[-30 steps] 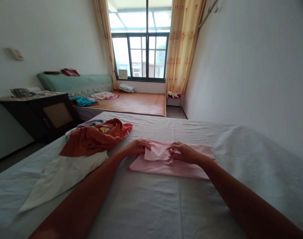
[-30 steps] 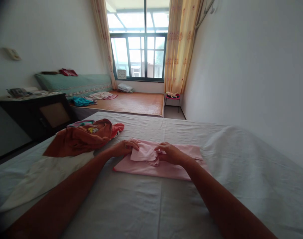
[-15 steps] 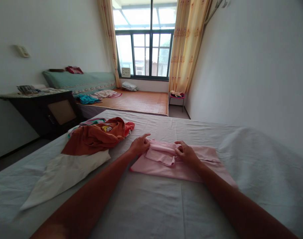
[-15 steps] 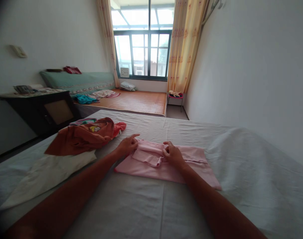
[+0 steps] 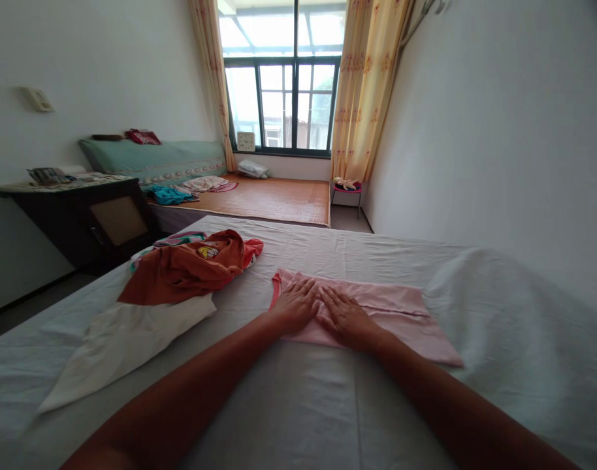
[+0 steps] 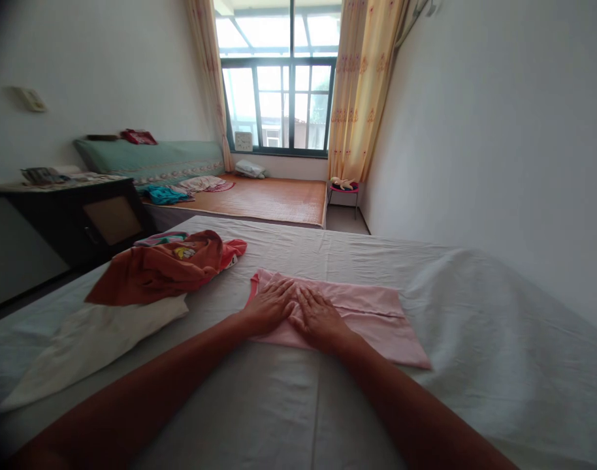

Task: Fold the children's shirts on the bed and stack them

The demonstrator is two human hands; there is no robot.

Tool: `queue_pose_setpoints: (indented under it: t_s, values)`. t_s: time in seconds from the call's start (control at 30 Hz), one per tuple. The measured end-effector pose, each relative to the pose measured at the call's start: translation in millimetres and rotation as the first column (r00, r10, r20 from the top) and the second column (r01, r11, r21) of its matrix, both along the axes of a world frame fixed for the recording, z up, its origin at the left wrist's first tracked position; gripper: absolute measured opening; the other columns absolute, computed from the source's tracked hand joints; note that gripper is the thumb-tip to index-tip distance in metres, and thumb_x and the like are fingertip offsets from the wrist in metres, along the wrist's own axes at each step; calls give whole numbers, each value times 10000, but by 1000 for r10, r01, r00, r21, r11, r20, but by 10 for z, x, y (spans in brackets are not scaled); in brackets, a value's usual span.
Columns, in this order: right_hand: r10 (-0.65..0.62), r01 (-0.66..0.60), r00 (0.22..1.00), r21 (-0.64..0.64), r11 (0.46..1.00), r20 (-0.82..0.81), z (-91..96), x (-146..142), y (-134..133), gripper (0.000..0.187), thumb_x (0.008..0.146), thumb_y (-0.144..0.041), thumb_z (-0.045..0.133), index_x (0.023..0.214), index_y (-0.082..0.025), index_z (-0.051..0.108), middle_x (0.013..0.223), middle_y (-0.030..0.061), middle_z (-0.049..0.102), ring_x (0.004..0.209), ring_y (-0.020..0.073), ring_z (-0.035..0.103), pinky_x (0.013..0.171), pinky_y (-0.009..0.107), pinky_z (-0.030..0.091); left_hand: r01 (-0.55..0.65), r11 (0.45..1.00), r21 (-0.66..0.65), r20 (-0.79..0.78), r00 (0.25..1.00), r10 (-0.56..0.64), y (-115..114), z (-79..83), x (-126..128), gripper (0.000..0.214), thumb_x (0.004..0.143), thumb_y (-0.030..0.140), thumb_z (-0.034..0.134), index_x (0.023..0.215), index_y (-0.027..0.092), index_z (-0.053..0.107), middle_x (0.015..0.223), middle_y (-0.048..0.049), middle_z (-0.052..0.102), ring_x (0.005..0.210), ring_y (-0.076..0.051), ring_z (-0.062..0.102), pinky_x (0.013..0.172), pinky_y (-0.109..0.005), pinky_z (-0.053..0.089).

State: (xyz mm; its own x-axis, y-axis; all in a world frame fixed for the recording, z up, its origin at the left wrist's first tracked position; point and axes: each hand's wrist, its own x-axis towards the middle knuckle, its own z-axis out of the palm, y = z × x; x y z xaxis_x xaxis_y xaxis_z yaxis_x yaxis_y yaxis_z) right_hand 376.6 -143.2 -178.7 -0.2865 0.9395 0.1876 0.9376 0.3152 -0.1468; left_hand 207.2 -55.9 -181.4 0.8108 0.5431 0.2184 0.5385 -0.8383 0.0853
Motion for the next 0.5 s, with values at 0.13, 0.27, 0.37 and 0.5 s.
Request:
queue_pose_setpoints:
  t_s: [0.13, 0.27, 0.37, 0.5]
  values:
    - [-40, 42, 999, -88, 995, 26, 39, 44, -120, 759, 913, -592, 290, 1429, -38, 342, 1494, 191, 291, 1391, 287, 246, 1133, 437, 199, -85, 996, -1, -65, 994, 85, 21, -6, -63, 603, 948, 481, 277, 1416, 111, 363, 1502, -135, 306, 1410, -273, 195, 1137, -437, 160]
    - [-55, 56, 998, -105, 993, 7, 176, 99, -187, 799, 887, -645, 310, 1410, -45, 382, 1471, 201, 335, 1375, 295, 283, 1115, 438, 233, -123, 992, -15, -102, 987, 121, 29, 47, -90, 673, 935, 543, 264, 1426, 90, 342, 1509, -162, 275, 1410, -287, 194, 1132, -438, 161]
    - [-76, 73, 996, -59, 996, -55, 222, 186, -156, 605, 954, -529, 236, 1346, -144, 491, 1405, 129, 471, 1334, 234, 367, 1100, 407, 265, -128, 992, -22, -108, 986, 125, 25, 58, -81, 683, 933, 552, 254, 1427, 89, 342, 1509, -167, 270, 1409, -290, 194, 1130, -443, 162]
    - [-209, 207, 977, -49, 977, -51, 155, 391, -94, 581, 965, -481, 224, 1421, -160, 386, 1474, 84, 383, 1380, 213, 277, 1124, 398, 204, -124, 992, -28, -109, 987, 120, 35, 38, -74, 680, 931, 554, 253, 1430, 100, 342, 1510, -156, 276, 1411, -290, 187, 1130, -448, 158]
